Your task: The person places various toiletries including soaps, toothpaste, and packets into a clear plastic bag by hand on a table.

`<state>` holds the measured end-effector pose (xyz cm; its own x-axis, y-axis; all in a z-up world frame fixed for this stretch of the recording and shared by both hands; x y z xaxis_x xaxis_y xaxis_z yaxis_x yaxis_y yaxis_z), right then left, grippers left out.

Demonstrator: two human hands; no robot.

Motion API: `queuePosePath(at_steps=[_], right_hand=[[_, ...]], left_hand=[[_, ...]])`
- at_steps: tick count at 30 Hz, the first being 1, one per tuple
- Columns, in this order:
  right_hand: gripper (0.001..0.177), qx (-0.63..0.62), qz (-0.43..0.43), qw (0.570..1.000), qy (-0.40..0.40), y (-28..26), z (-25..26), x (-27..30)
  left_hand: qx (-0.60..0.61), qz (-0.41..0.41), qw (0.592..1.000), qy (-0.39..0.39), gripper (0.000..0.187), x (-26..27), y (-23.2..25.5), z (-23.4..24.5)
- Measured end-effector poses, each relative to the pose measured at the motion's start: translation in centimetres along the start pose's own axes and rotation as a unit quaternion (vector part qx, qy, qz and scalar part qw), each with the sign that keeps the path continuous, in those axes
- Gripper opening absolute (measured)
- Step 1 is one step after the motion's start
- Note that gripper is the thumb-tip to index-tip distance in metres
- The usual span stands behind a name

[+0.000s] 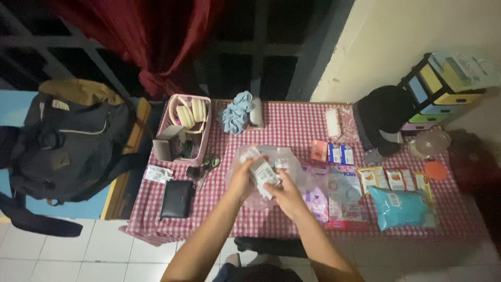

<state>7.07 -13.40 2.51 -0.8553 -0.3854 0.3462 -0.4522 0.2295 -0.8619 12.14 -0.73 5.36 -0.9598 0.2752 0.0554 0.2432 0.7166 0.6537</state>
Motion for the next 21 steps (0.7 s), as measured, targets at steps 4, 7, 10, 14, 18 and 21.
queuePosePath(at_steps=[4, 7, 10, 14, 18, 21], right_hand=[[0.053, -0.132, 0.081, 0.986, -0.068, -1.2, 0.3, 0.4], [0.049, -0.213, 0.103, 0.965, -0.111, -1.1, 0.4, 0.5], [0.051, -0.218, 0.096, 0.967, -0.095, -0.1, 1.6, 0.9], [0.063, -0.123, 0.059, 0.989, -0.053, 0.3, 4.8, 1.3], [0.057, -0.070, 0.151, 0.986, -0.024, -2.1, 9.2, 1.8], [0.056, -0.031, 0.162, 0.984, 0.073, -3.3, 14.9, 2.1]], left_hand=[[-0.009, -0.071, 0.997, -0.030, 0.041, -1.7, 1.9, -2.9], [-0.001, -0.093, 0.996, -0.014, 0.025, -3.0, 0.3, -3.0], [0.005, -0.118, 0.993, -0.013, 0.018, -4.1, -1.7, -2.1], [-0.055, -0.109, 0.990, -0.066, 0.030, -5.1, -3.7, -1.7], [-0.206, -0.057, 0.976, -0.045, 0.046, -6.3, -6.1, -0.6], [-0.214, -0.035, 0.974, -0.068, 0.049, -6.5, -8.0, 0.5]])
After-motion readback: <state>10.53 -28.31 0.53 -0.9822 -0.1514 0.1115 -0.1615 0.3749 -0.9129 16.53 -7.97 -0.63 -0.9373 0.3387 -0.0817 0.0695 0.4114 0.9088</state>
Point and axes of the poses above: each hand's wrist, its own x-axis away from the middle knuckle, its own z-axis out of the back of the hand, y = z × x, the point moved 8 cm from there along -x, towards the middle knuckle, and after that the axes turned 11 degrees about -y, right-handed, at the moved point
